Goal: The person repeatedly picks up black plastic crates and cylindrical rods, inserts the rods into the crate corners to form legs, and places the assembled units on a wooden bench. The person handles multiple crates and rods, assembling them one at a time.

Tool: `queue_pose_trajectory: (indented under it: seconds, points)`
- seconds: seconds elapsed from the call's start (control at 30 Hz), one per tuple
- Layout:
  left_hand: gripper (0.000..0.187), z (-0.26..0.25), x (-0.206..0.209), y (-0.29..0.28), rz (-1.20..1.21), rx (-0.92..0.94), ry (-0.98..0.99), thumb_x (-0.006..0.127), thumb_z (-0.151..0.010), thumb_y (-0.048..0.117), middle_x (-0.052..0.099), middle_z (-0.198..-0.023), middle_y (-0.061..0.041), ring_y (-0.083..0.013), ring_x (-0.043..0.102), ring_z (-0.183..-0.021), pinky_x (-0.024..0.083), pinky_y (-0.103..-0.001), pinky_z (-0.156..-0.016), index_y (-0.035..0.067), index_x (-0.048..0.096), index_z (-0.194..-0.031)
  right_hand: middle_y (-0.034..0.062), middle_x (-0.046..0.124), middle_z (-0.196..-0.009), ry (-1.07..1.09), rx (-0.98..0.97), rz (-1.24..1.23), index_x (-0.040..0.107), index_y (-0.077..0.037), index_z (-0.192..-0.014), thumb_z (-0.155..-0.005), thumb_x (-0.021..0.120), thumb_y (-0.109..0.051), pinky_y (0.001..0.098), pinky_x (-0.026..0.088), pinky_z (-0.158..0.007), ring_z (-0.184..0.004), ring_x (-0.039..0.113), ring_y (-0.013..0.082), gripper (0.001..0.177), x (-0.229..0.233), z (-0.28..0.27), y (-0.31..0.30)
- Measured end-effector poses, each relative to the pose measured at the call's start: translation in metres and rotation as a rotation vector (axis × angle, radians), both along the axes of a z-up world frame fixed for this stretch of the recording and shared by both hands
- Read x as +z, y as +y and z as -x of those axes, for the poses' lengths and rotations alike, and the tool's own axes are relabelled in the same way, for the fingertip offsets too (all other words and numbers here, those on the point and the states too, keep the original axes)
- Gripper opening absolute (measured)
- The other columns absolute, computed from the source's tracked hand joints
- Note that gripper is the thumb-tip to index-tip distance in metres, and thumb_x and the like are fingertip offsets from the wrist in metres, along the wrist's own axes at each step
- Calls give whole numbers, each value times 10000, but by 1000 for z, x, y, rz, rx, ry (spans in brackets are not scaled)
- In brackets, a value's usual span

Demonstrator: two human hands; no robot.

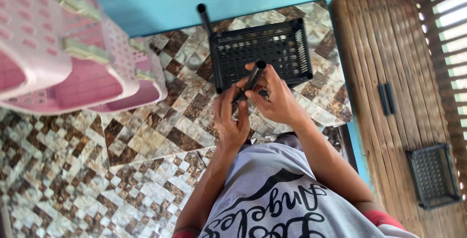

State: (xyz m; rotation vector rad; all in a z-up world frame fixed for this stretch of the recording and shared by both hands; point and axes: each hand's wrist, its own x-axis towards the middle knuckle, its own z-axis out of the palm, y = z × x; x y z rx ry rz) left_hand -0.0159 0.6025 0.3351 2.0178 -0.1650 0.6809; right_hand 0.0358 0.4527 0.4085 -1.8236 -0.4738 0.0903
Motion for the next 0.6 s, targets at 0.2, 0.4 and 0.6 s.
queue_pose_trajectory:
  seconds: [0.2,0.4,0.6]
  points:
    - [490,-4,-4,-65,104,-346,6,620,-1075,112,718,-1147,-182,-272,736,-1015,595,-376,-860,-75,438,-1490,136,714,-1268,65,-184,-132,407,7,-1341,-984,683,10,348,599,-924,-1135,731,210,451,-10,37,-66]
    - [593,6,-18,-162,364,-586,235,682,-1029,47,729,-1052,-145,-199,721,-975,575,-339,-892,-66,395,-1535,124,732,-1122,143,-524,-106,563,13,-1280,-950,749,-76,318,611,-830,-1012,752,177,390,-35,75,-152]
    - [511,4,-63,-296,414,-819,536,644,-1009,34,700,-1181,-143,-176,695,-1091,561,-317,-922,-17,451,-1480,113,753,-1020,75,-816,114,705,-10,-1154,-889,801,-132,321,598,-749,-907,744,203,307,-83,92,-270]
